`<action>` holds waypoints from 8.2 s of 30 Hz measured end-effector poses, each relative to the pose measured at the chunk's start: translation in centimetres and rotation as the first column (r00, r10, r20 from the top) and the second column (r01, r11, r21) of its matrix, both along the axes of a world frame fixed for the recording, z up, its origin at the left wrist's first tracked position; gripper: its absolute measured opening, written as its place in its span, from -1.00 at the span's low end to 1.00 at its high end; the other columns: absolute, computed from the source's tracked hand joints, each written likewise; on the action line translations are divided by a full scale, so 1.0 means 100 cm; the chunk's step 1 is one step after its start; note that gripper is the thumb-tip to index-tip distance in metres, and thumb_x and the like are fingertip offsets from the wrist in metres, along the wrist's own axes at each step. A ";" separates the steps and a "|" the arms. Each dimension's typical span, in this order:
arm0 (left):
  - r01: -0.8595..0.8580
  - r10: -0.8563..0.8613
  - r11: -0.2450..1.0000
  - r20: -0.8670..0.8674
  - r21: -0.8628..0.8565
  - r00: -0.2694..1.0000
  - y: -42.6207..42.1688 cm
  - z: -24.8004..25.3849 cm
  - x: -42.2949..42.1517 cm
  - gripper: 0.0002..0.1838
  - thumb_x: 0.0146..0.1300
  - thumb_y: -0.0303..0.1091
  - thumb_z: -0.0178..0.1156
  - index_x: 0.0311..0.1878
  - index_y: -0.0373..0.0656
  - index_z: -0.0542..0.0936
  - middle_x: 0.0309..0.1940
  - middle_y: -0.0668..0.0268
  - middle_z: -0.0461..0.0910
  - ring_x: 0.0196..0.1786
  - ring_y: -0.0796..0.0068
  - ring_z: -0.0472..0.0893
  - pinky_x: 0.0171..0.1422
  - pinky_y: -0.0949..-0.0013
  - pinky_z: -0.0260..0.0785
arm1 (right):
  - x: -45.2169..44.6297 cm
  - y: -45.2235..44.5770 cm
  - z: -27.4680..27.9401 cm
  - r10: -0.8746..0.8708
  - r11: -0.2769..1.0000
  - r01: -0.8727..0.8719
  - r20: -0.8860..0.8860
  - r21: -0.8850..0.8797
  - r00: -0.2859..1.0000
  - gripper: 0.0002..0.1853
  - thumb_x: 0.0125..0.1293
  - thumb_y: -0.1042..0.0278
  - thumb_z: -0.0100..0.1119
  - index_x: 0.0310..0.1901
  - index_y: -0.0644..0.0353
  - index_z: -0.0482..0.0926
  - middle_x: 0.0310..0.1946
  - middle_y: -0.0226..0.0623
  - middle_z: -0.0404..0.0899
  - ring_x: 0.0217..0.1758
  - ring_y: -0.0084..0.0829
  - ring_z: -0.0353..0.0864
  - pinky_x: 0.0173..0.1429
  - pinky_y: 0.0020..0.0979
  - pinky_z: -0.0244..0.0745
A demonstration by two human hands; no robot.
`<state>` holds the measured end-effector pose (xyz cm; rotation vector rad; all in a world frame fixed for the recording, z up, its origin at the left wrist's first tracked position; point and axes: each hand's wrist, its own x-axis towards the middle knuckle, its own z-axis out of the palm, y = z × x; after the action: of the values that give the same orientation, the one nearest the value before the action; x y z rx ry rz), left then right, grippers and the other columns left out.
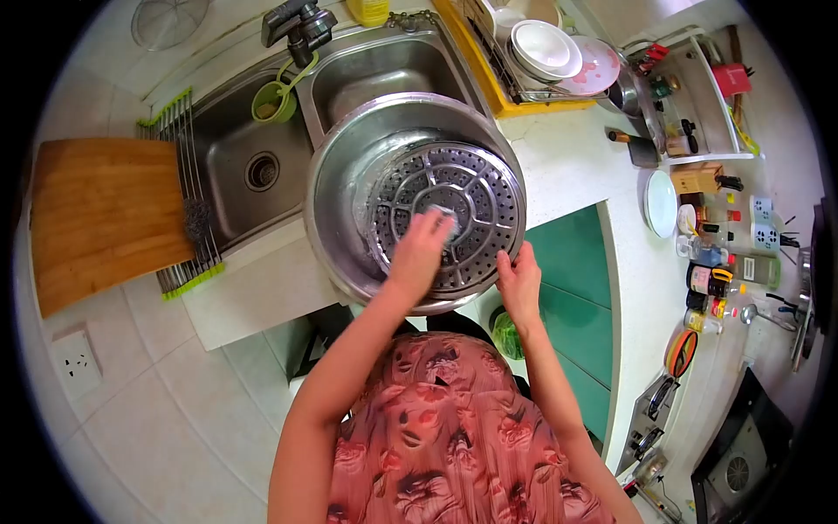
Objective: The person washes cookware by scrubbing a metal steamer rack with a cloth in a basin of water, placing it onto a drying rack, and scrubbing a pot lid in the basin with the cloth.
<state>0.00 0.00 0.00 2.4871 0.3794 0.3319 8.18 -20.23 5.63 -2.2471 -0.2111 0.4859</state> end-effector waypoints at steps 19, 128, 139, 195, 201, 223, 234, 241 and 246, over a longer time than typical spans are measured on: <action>-0.212 0.212 0.977 0.019 0.032 0.977 0.078 0.014 0.052 -0.71 0.20 -0.60 0.12 -0.04 -0.11 0.64 -0.08 0.15 0.57 0.01 0.05 0.61 0.10 0.06 0.51 | 0.001 0.010 0.037 0.008 1.000 -0.007 0.020 -0.021 1.000 -0.74 0.39 0.33 0.19 -0.09 0.34 0.40 -0.43 0.10 0.63 -0.37 0.08 0.66 -0.27 -0.11 0.50; -0.195 0.279 0.875 0.134 -0.443 0.951 -0.008 0.051 0.065 -0.74 0.15 -0.54 0.32 -0.06 -0.20 0.64 -0.06 0.09 0.59 0.04 0.03 0.60 0.15 0.14 0.44 | -0.005 -0.066 -0.001 -0.147 0.642 0.434 -0.454 0.632 0.879 -0.70 0.46 0.48 0.17 0.18 0.23 0.50 0.01 -0.38 0.68 0.00 -0.54 0.63 0.16 -0.44 0.49; -0.315 0.384 0.873 0.127 -0.372 0.915 0.017 0.017 0.060 -0.76 0.06 -0.60 0.32 -0.18 -0.10 0.69 -0.05 0.14 0.54 0.07 0.10 0.53 0.18 0.16 0.40 | 0.001 -0.045 0.027 -0.211 0.703 0.368 -0.316 0.608 0.925 -0.71 0.45 0.48 0.18 0.16 0.27 0.53 -0.03 -0.41 0.67 -0.02 -0.61 0.59 0.16 -0.48 0.45; -0.215 0.258 0.941 -0.142 0.260 0.956 0.070 -0.004 0.024 -0.91 0.15 -0.48 0.19 -0.26 -0.16 0.60 -0.19 0.22 0.55 -0.03 0.18 0.60 0.01 0.13 0.48 | 0.021 0.003 0.060 -0.052 0.993 0.040 0.098 0.115 0.994 -0.69 0.40 0.36 0.18 0.11 0.29 0.54 -0.25 -0.13 0.72 -0.17 -0.38 0.69 0.00 -0.30 0.54; -0.089 0.178 0.949 -0.281 0.304 0.943 0.047 -0.005 0.012 -0.87 0.13 -0.50 0.21 -0.23 -0.27 0.63 0.01 0.16 0.50 0.08 0.16 0.56 -0.06 0.23 0.60 | 0.021 0.005 0.058 -0.061 0.990 0.045 0.112 0.133 0.992 -0.69 0.40 0.39 0.18 0.11 0.30 0.53 -0.22 -0.14 0.71 -0.16 -0.39 0.67 0.02 -0.31 0.53; 0.117 0.091 0.941 0.571 -0.316 0.816 -0.023 0.104 0.098 -0.63 -0.01 -0.61 0.40 -0.07 -0.16 0.70 -0.08 0.22 0.65 -0.01 0.17 0.65 0.10 0.22 0.53 | 0.016 0.017 0.058 0.026 0.939 -0.059 0.099 0.340 0.995 -0.38 0.39 0.63 0.09 0.46 0.27 0.20 0.17 -0.16 0.54 0.19 -0.39 0.53 0.33 -0.37 0.38; -0.314 0.385 0.912 0.282 -0.265 0.879 0.071 0.039 0.089 -0.79 0.11 -0.58 0.31 -0.15 -0.17 0.66 -0.09 0.21 0.62 0.01 0.10 0.61 0.12 0.14 0.48 | 0.004 0.018 0.061 0.062 0.891 -0.065 0.020 0.450 0.998 -0.41 0.45 0.62 0.08 0.46 0.30 0.18 0.24 -0.26 0.50 0.25 -0.49 0.50 0.38 -0.44 0.34; -0.218 0.261 0.937 -0.130 0.272 0.957 0.094 -0.013 0.018 -0.77 0.11 -0.49 0.34 -0.13 -0.13 0.64 -0.12 0.19 0.60 0.02 0.09 0.61 0.07 0.08 0.51 | 0.006 0.021 0.058 -0.025 0.919 0.001 0.058 0.394 0.998 -0.43 0.45 0.57 0.08 0.46 0.30 0.21 0.18 -0.21 0.54 0.22 -0.47 0.51 0.33 -0.42 0.37; -0.408 0.391 0.887 -0.120 -0.214 0.913 0.082 0.013 0.025 -0.75 0.14 -0.43 0.38 -0.09 -0.19 0.66 -0.09 0.08 0.63 -0.05 -0.02 0.63 0.07 0.05 0.48 | 0.018 0.009 0.042 0.008 0.846 0.050 -0.105 0.531 0.994 -0.51 0.48 0.53 0.07 0.40 0.28 0.30 0.14 -0.29 0.56 0.18 -0.51 0.52 0.29 -0.45 0.38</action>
<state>2.50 8.19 1.26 2.1789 0.9163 0.3369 9.97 -19.32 9.87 -1.6704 -0.2347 0.4625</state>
